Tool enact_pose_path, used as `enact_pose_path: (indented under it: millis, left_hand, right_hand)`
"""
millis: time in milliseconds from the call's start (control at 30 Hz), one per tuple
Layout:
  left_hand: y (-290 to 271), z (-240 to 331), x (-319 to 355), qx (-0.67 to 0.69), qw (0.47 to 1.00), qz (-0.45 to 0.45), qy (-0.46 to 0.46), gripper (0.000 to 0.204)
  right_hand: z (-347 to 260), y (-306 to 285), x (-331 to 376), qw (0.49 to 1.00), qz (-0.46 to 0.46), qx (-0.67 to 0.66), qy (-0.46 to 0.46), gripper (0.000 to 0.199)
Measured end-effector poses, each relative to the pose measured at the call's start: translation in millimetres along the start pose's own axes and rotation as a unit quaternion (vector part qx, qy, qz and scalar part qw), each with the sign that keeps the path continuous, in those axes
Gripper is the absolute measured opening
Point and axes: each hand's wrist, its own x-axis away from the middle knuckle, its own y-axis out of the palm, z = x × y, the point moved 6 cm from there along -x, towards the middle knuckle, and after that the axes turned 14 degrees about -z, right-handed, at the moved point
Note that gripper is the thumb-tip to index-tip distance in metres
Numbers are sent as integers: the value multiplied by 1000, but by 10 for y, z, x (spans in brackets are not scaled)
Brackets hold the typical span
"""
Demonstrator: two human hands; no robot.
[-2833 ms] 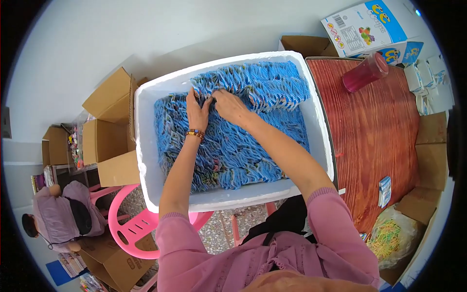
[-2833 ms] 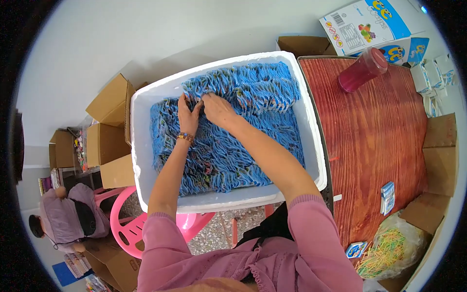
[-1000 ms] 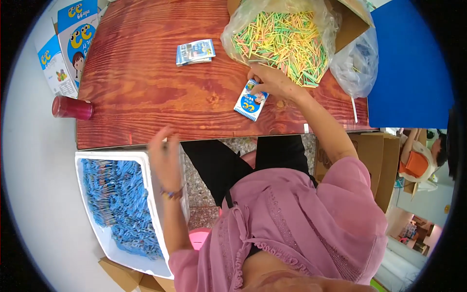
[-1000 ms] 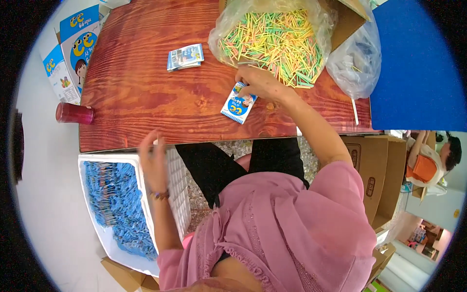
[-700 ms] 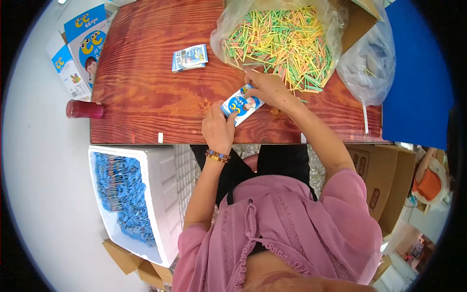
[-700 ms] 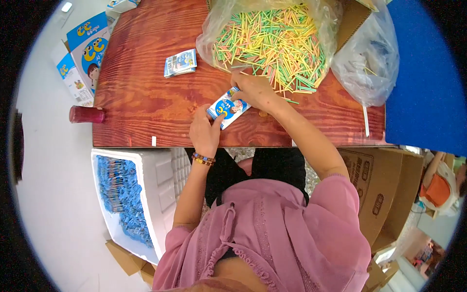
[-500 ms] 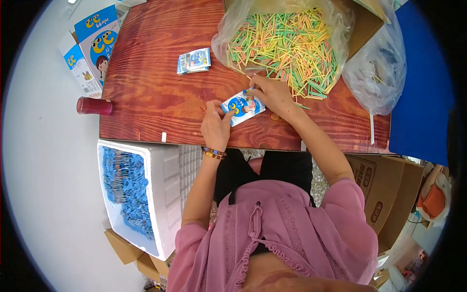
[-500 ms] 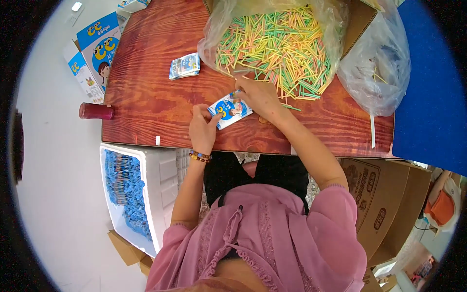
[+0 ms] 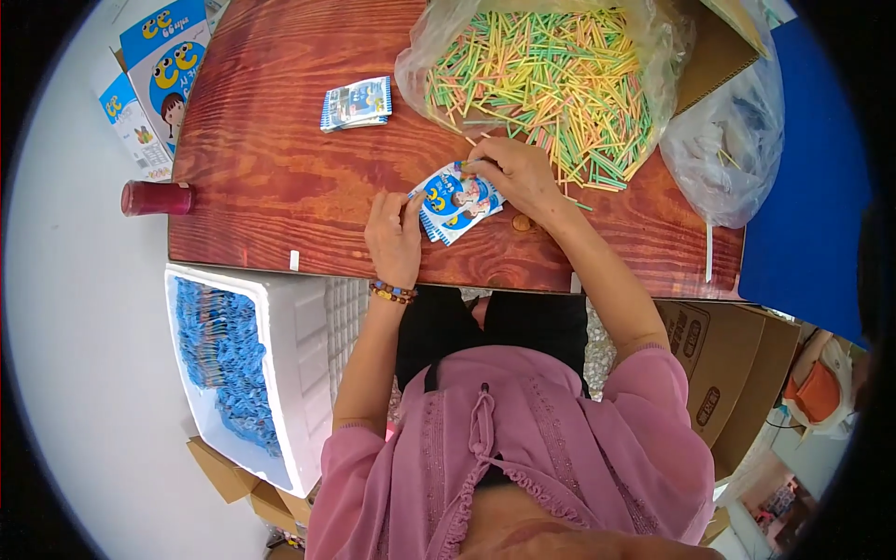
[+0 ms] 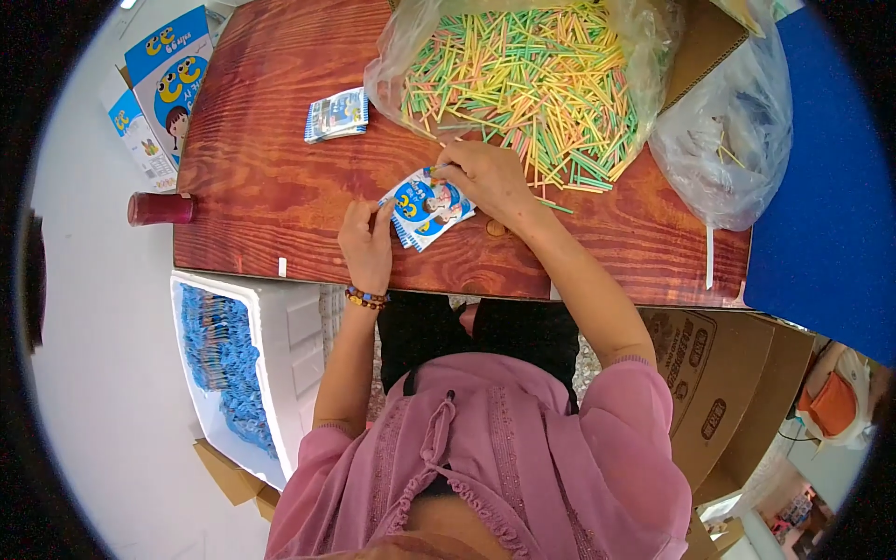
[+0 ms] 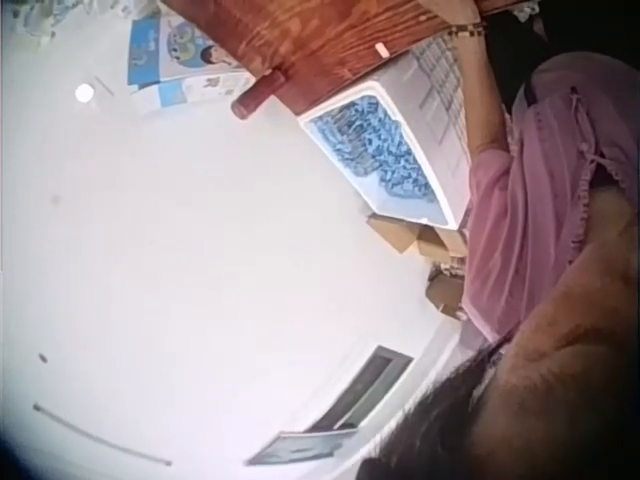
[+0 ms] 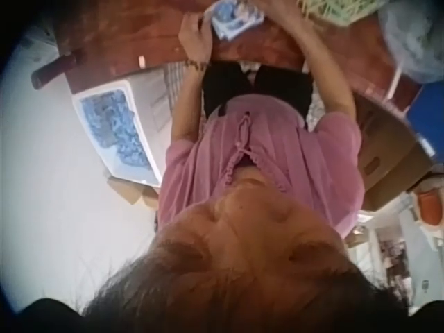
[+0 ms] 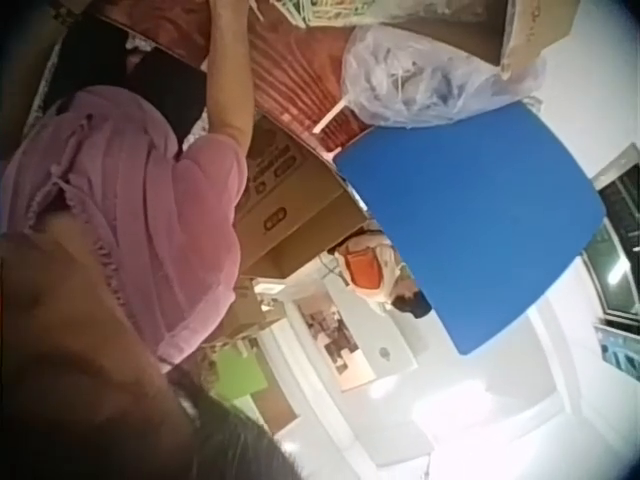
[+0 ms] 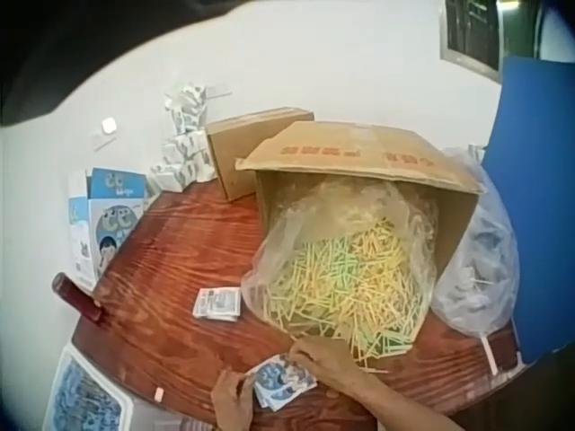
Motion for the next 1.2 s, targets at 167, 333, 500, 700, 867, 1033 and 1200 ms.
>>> enact_pose_path:
  millis: [167, 333, 500, 700, 867, 1033, 1200]
  left_hand:
    - [-130, 274, -100, -30, 996, 50, 65, 26]
    - [83, 111, -241, 267, 961, -69, -25, 32]
    - [315, 292, -251, 553, 820, -101, -110, 8]
    - [384, 357, -190, 586, 796, -88, -124, 8]
    - [420, 299, -126, 583, 801, -50, -128, 9]
    - [424, 278, -69, 646, 749, -14, -144, 12]
    - [365, 244, -64, 682, 712, -17, -166, 15]
  right_hand:
    - [-82, -126, 70, 975, 134, 113, -140, 10]
    - [53, -122, 126, 951, 2, -308, 14, 15]
    - [-13, -171, 252, 902, 41, -430, 16, 8]
    - [91, -123, 347, 914, 30, -401, 56, 10]
    - [12, -105, 361, 912, 46, -404, 50, 15]
    - [-61, -169, 380, 930, 50, -360, 46, 13]
    - [-277, -422, 401, 944, 41, -313, -93, 22]
